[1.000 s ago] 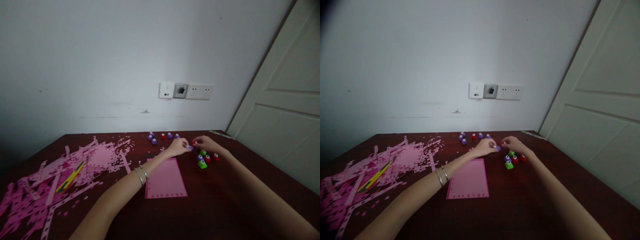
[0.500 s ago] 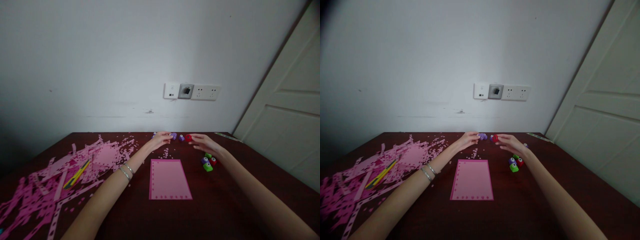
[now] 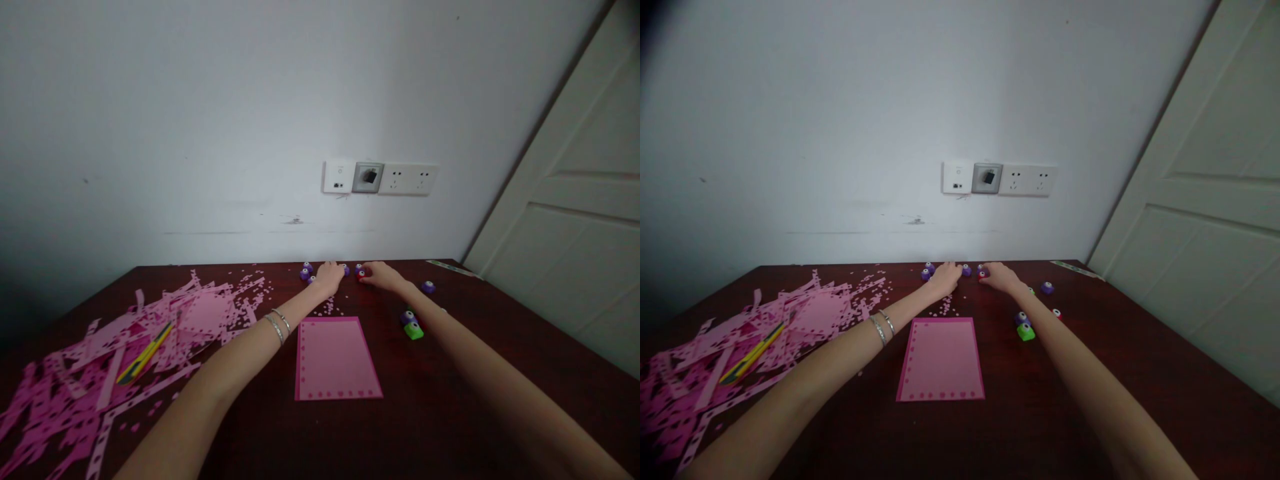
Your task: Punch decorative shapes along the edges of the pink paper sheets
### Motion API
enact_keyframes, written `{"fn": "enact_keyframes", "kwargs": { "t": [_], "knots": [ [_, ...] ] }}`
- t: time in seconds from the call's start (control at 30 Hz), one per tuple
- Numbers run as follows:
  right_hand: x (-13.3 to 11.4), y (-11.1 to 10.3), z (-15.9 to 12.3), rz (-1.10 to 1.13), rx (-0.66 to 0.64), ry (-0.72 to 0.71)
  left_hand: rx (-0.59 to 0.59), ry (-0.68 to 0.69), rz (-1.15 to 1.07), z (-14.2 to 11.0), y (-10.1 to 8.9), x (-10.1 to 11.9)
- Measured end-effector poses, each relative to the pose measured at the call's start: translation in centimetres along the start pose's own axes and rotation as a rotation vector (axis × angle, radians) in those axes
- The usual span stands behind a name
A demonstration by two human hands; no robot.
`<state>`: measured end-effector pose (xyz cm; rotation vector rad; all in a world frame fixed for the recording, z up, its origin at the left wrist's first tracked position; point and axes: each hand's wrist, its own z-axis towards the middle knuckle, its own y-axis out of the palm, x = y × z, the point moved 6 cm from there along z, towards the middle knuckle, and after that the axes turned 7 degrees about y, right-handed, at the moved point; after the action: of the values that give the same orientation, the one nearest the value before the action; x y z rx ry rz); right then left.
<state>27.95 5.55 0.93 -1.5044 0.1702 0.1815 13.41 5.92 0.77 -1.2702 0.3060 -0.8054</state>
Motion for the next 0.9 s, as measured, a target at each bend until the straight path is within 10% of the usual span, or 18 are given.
{"fn": "enact_keyframes", "kwargs": {
  "t": [0.23, 0.5, 0.7, 0.9],
  "knots": [
    [3.6, -3.3, -8.7, -0.111, 0.0, -0.003, -0.136, 0.412, -0.139, 0.1, 1.6, 7.7],
    [4.3, -0.1, -15.9, -0.109, -0.007, 0.139, -0.298, 0.681, -0.193, -0.2, 5.3, 14.0],
    [4.7, 1.1, -14.9, 0.24, -0.11, 0.111, -0.261, 0.494, -0.506, 0.2, 5.2, 12.0],
    [4.6, -0.2, -14.9, 1.213, -0.298, 0.143, -0.391, -0.042, -1.545, -1.5, 4.3, 7.2]
  ]
}}
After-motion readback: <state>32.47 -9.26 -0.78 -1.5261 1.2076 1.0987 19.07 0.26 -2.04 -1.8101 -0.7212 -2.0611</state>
